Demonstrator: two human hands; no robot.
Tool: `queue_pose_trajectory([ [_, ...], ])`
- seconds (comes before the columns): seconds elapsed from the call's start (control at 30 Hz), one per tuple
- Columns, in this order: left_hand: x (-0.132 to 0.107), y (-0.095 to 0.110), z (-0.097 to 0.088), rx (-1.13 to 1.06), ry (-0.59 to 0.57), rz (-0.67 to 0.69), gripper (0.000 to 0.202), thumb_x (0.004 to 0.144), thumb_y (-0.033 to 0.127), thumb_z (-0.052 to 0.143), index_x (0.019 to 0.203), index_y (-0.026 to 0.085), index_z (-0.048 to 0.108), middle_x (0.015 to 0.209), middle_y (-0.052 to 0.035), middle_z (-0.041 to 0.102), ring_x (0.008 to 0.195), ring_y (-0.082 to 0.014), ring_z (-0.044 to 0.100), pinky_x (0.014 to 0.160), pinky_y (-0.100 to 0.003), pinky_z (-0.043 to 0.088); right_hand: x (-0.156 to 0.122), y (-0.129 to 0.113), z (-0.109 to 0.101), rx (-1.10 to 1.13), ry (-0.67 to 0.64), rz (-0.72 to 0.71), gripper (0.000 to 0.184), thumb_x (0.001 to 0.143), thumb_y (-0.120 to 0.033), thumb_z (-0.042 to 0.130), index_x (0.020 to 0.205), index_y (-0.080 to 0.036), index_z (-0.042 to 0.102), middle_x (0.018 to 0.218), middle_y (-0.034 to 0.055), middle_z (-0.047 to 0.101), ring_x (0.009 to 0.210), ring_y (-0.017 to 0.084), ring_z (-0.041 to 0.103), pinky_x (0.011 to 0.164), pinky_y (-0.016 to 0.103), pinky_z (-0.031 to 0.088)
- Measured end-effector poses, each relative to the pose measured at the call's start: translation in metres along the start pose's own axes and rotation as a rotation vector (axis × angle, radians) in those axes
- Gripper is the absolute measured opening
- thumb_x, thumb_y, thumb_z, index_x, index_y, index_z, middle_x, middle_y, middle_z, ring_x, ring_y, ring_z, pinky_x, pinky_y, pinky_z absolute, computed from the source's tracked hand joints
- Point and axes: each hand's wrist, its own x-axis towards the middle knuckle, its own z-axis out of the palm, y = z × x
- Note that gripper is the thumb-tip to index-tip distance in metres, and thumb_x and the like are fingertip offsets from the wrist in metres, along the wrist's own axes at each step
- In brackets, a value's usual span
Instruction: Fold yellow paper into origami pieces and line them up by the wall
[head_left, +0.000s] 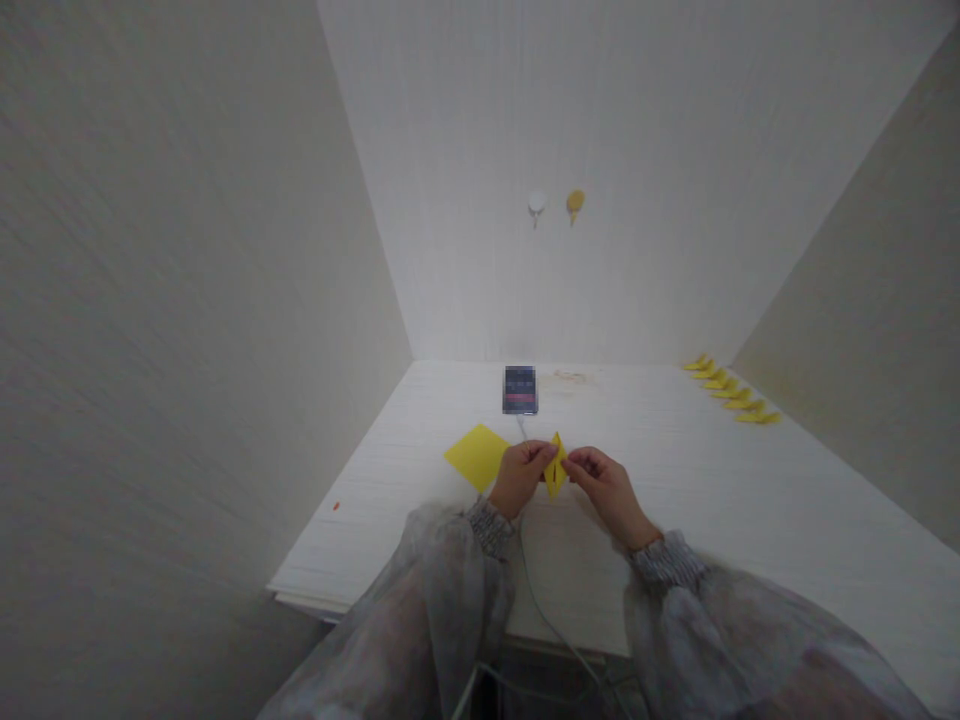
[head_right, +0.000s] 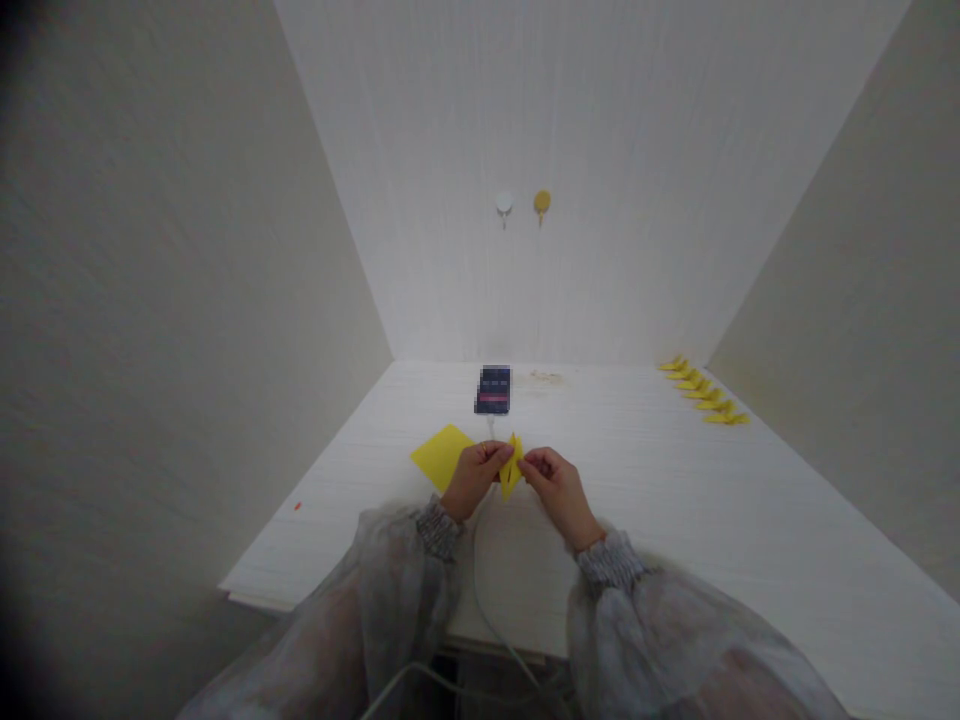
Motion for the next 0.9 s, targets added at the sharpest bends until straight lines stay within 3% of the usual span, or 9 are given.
queue_pose_trajectory([
  [0.2,0.000,-0.001,0.000,0.007,0.012,0.010,0.032,0.066,0.043,0.055,0.074,0.012,0.061,0.059,-0.0005,0.055,0.050,-0.0081,0.049,0.050,-0.020,0.040,0.000,0.001,0.002,-0.054,0.013,-0.007,0.021,0.070,-0.039,0.054,0.071,-0.018,0.053,0.062,-0.0001,0.053,0.056,0.013,0.050,0.054,0.026,0.041],
  [0.4,-0.005,0.010,0.001,-0.085,-0.172,0.032,0.033,0.057,0.034,0.066,0.080,0.011,0.062,0.066,-0.0022,0.059,0.058,-0.0094,0.051,0.057,-0.021,0.040,-0.001,0.001,0.002,-0.020,0.052,-0.022,0.019,0.069,-0.037,0.055,0.071,-0.018,0.052,0.063,-0.0004,0.053,0.057,0.013,0.049,0.054,0.025,0.040],
  [0.57,-0.006,0.008,-0.001,-0.082,-0.175,0.009,0.033,0.057,0.035,0.066,0.078,0.010,0.063,0.070,-0.0036,0.061,0.060,-0.0102,0.052,0.058,-0.022,0.039,0.000,-0.001,0.000,0.073,0.017,0.024,0.019,0.069,-0.037,0.056,0.068,-0.018,0.054,0.058,-0.0016,0.051,0.055,0.012,0.047,0.053,0.024,0.039],
  [0.77,-0.006,-0.003,-0.002,-0.043,-0.249,-0.032,0.032,0.056,0.033,0.066,0.078,0.010,0.063,0.069,-0.0035,0.061,0.057,-0.0098,0.051,0.056,-0.021,0.038,0.000,-0.011,-0.006,0.101,-0.033,-0.012,0.019,0.070,-0.033,0.057,0.081,-0.019,0.063,0.078,0.0019,0.059,0.073,0.014,0.052,0.067,0.026,0.041],
  [0.9,-0.007,-0.004,-0.003,-0.006,-0.262,-0.042,0.033,0.057,0.036,0.065,0.077,0.010,0.063,0.068,-0.0037,0.061,0.055,-0.0094,0.050,0.053,-0.021,0.037,0.000,-0.015,-0.009,0.019,-0.075,-0.044,0.019,0.072,-0.033,0.055,0.079,-0.020,0.065,0.078,0.0023,0.059,0.078,0.016,0.052,0.070,0.027,0.040],
])
